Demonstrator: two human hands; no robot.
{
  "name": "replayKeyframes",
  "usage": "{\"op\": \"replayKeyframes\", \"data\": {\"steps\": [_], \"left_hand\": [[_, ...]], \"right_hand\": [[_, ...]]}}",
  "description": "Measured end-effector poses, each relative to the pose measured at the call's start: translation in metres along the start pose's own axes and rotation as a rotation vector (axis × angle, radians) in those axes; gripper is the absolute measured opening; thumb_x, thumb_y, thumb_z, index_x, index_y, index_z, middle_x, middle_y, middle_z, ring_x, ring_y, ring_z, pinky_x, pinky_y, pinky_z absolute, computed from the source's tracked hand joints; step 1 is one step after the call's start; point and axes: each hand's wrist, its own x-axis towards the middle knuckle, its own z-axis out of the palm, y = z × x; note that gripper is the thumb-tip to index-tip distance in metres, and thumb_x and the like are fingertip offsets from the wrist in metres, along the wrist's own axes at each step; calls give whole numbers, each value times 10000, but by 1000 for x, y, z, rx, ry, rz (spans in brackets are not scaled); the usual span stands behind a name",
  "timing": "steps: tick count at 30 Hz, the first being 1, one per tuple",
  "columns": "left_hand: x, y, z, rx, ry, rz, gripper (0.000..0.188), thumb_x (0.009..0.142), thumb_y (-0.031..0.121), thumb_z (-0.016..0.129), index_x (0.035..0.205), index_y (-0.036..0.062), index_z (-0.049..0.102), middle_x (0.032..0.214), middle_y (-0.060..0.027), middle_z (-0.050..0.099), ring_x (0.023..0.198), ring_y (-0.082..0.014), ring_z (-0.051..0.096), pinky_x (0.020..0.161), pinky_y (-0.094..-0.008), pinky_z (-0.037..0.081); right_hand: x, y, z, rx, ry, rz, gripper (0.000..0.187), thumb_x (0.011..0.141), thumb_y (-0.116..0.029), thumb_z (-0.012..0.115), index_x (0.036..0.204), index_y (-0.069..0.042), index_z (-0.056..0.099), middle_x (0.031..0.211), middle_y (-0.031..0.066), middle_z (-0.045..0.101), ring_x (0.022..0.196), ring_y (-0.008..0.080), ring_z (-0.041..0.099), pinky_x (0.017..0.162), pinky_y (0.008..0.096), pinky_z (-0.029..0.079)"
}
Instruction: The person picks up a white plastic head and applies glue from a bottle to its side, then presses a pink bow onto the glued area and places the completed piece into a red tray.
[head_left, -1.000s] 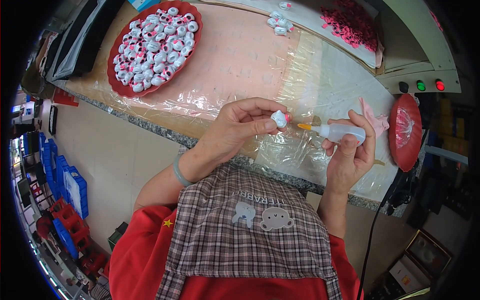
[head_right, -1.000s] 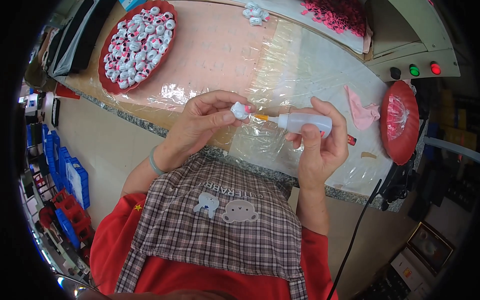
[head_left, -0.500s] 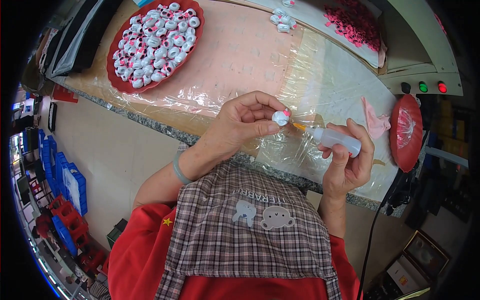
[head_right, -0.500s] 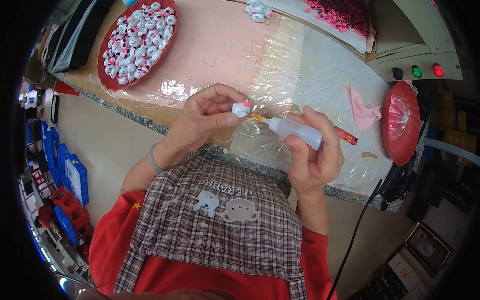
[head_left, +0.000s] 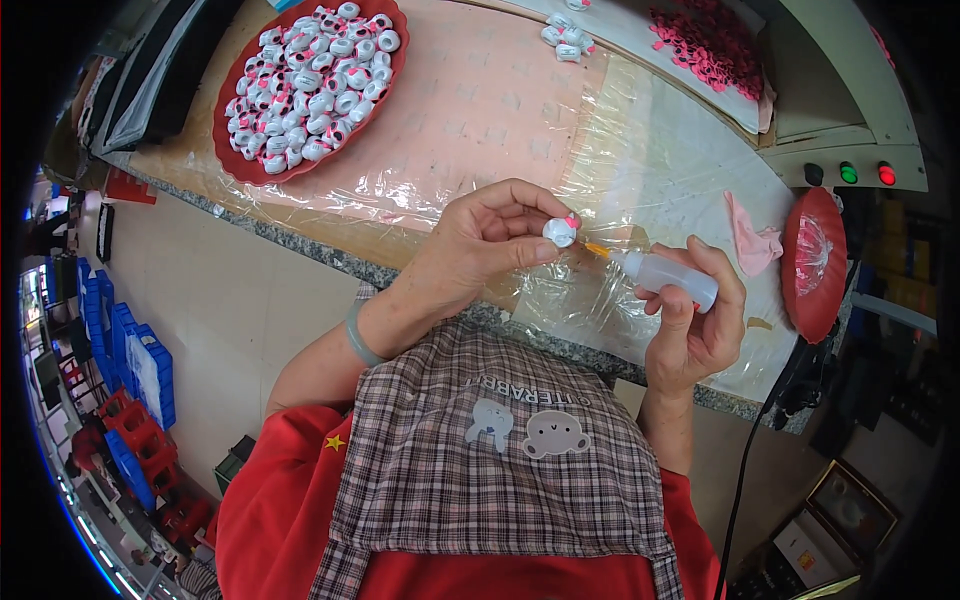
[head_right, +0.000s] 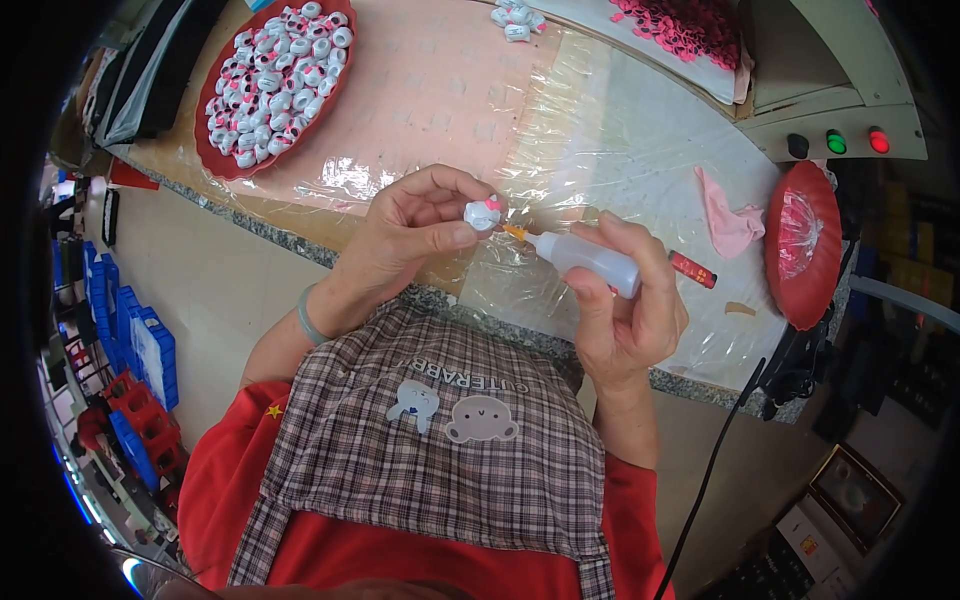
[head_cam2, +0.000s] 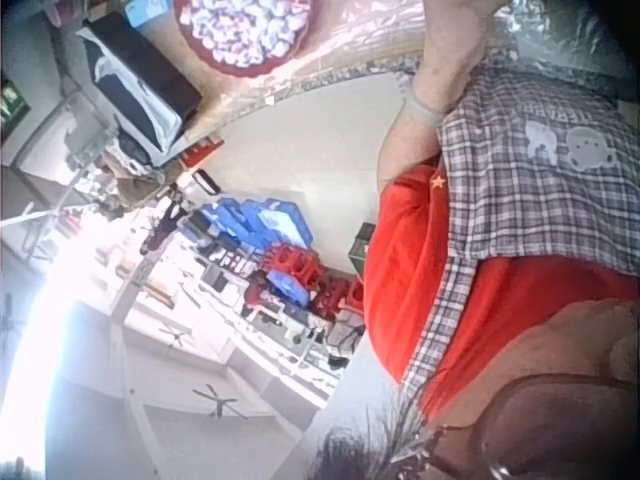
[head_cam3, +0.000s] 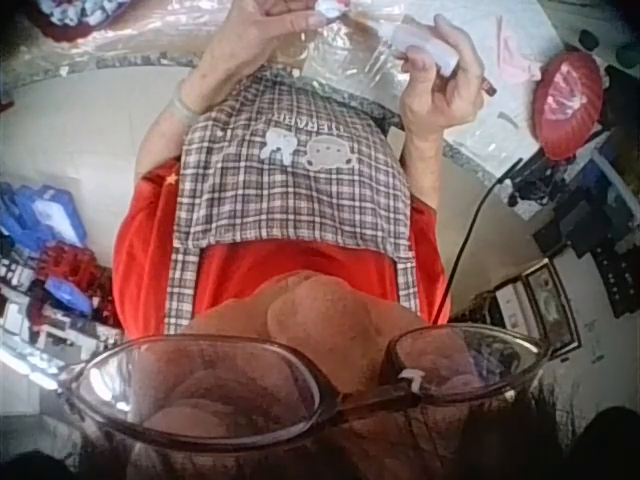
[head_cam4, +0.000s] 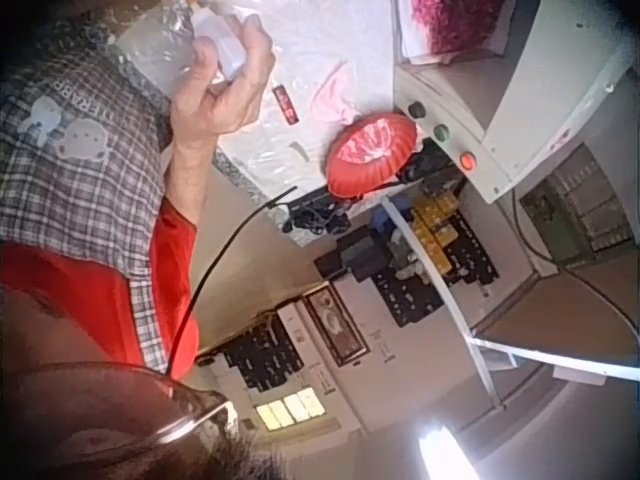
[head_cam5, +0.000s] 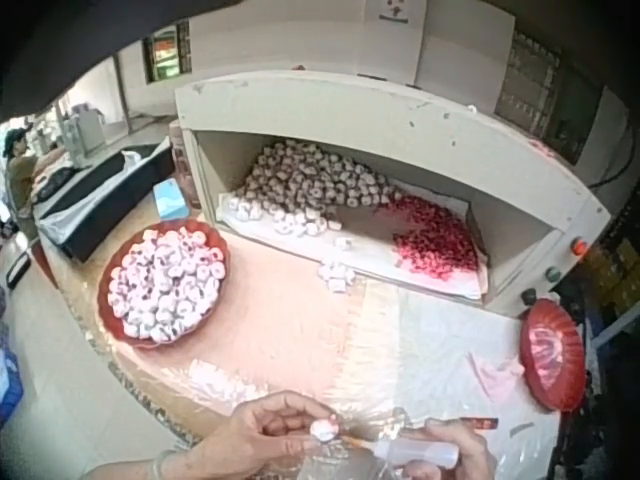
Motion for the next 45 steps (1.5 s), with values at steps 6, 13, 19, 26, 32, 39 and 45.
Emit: {"op": "replayKeyframes", "data": {"steps": [6, 13, 19, 26, 32, 39, 45], "left_hand": [[0, 1, 1, 5, 0, -17, 275, 837, -22, 652, 1098, -13, 567, 1050, -78, 637, 990, -150, 622, 882, -262, 500], [0, -1, 0, 14, 14, -9, 268, 836, -19, 655, 1092, -8, 574, 1043, -73, 637, 984, -142, 619, 879, -259, 500], [1, -2, -1, 18, 25, -13, 264, 833, -17, 660, 1084, -9, 580, 1042, -67, 637, 973, -133, 617, 874, -254, 503], [2, -3, 1, 2, 3, -36, 273, 835, -7, 662, 1096, -6, 583, 1040, -67, 639, 975, -131, 618, 883, -255, 505], [2, -7, -4, 1, -31, -33, 266, 851, 19, 644, 1108, -3, 578, 1086, -84, 627, 1017, -155, 609, 939, -299, 494], [0, -5, -3, -95, -21, -51, 259, 876, 8, 610, 1127, -39, 569, 1047, -129, 650, 972, -188, 648, 894, -290, 517], [-2, -2, -2, -143, -44, -72, 268, 891, 11, 590, 1151, -46, 559, 1049, -142, 645, 988, -218, 649, 905, -309, 531]], "right_hand": [[-1, 1, 1, -6, 11, -18, 430, 925, -270, 606, 1200, 44, 503, 938, 199, 658, 615, 139, 590, 521, 206, 456], [0, 0, 0, 7, -21, -25, 425, 925, -258, 606, 1194, 54, 502, 940, 197, 658, 616, 136, 588, 524, 205, 456], [-1, 0, 1, 0, -30, -10, 404, 925, -238, 604, 1186, 55, 508, 931, 195, 661, 617, 135, 593, 523, 205, 462], [-1, 0, 4, 31, -33, 2, 393, 926, -232, 601, 1181, 53, 510, 933, 197, 662, 610, 135, 595, 522, 202, 464], [-2, 4, 4, 27, -15, -24, 408, 929, -247, 599, 1191, 49, 500, 928, 195, 661, 612, 136, 596, 522, 203, 464], [-4, 3, 1, -31, -11, -54, 429, 932, -277, 592, 1195, 48, 497, 925, 199, 659, 610, 137, 593, 523, 205, 463], [-5, 3, -1, -27, -10, -49, 433, 930, -279, 596, 1197, 47, 496, 928, 200, 658, 611, 140, 593, 523, 205, 463]]}}
